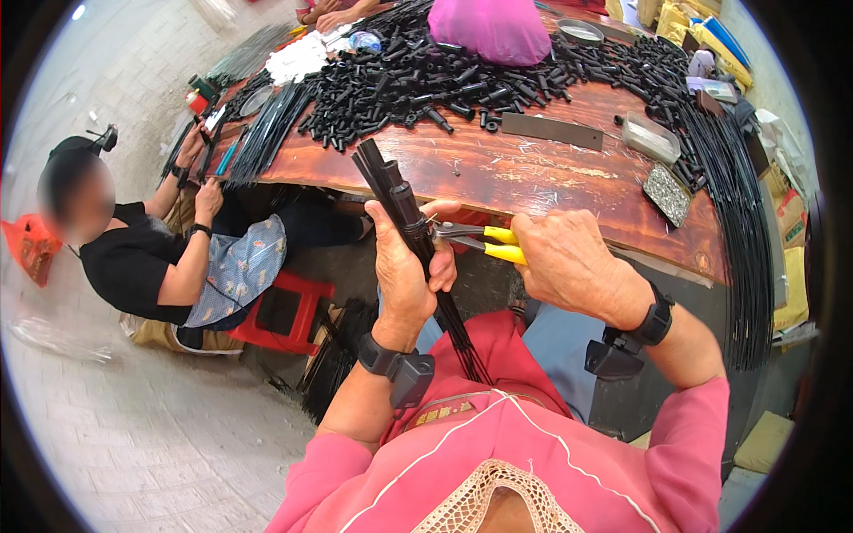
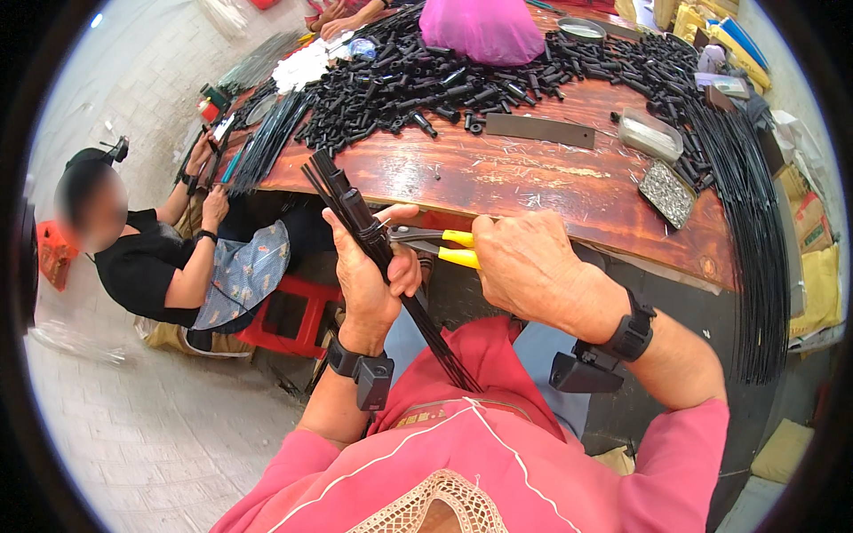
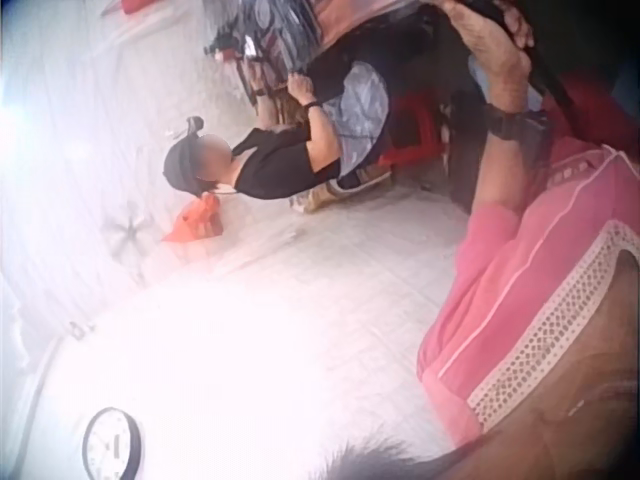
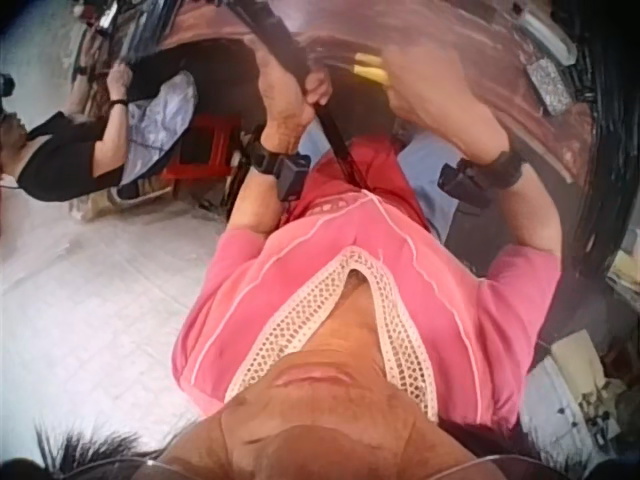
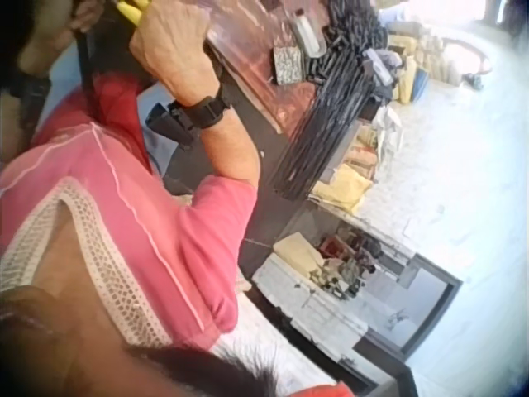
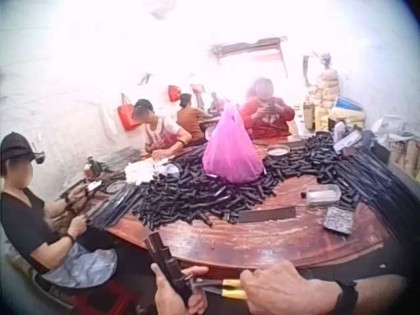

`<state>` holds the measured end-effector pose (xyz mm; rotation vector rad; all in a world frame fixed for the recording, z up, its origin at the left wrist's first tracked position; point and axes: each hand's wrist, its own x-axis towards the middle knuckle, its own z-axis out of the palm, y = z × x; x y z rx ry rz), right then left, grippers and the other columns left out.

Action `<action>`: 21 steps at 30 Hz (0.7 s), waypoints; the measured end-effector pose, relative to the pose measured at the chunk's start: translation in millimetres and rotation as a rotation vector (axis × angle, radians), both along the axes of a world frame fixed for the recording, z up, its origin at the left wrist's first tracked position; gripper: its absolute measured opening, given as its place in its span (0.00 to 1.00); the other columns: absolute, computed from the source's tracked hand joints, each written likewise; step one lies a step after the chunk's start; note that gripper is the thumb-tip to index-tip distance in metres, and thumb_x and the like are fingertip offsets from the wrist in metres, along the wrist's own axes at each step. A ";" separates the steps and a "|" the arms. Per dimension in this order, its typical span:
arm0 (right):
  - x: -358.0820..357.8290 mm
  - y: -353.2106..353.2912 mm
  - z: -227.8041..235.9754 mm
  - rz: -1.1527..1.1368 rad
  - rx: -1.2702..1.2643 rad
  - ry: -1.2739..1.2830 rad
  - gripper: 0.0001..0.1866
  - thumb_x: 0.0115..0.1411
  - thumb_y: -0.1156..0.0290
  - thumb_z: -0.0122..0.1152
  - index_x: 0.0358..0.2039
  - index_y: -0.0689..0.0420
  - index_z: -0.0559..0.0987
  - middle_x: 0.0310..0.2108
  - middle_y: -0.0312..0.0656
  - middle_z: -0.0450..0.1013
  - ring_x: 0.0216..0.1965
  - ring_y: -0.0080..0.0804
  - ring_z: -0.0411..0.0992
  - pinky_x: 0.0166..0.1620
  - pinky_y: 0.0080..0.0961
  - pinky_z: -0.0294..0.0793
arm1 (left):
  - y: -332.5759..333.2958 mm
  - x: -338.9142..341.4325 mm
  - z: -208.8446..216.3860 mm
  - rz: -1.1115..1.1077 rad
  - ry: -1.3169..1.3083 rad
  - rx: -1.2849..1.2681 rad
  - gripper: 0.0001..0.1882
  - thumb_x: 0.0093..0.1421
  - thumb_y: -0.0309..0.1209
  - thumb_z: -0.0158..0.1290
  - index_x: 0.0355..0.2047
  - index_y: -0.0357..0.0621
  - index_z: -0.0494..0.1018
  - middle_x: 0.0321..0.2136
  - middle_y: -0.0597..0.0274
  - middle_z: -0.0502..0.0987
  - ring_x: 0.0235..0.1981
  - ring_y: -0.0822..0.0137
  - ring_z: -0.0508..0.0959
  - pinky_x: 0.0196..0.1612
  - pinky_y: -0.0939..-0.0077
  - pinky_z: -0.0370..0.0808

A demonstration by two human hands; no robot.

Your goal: Assembling bundles of long black rods and securing them with plastic connectors using pliers.

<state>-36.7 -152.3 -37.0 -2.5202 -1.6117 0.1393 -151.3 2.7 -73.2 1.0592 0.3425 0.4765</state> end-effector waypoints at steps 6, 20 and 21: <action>-8.4 4.0 -18.7 -0.007 0.315 0.038 0.21 0.48 0.78 0.60 0.44 0.64 0.69 0.36 0.55 0.67 0.40 0.51 0.68 0.41 0.41 0.71 | 8.4 -2.4 -3.5 0.012 -0.051 -0.015 0.49 0.62 0.70 0.21 0.49 0.34 0.70 0.07 0.71 0.56 0.06 0.77 0.53 0.11 0.80 0.57; -19.9 52.8 -26.0 -0.060 0.387 -0.208 0.35 0.43 0.85 0.57 0.56 0.62 0.64 0.42 0.54 0.63 0.44 0.51 0.62 0.48 0.41 0.66 | 41.5 -2.3 -19.9 0.051 -0.018 -0.111 0.49 0.62 0.70 0.20 0.48 0.35 0.71 0.07 0.70 0.57 0.05 0.76 0.55 0.10 0.81 0.57; -20.2 56.5 -26.4 -0.065 0.388 -0.218 0.36 0.43 0.85 0.57 0.57 0.62 0.64 0.42 0.53 0.63 0.44 0.51 0.62 0.48 0.41 0.66 | 44.6 -1.7 -20.8 0.049 -0.014 -0.129 0.49 0.61 0.70 0.21 0.48 0.35 0.71 0.07 0.71 0.57 0.05 0.77 0.55 0.10 0.81 0.57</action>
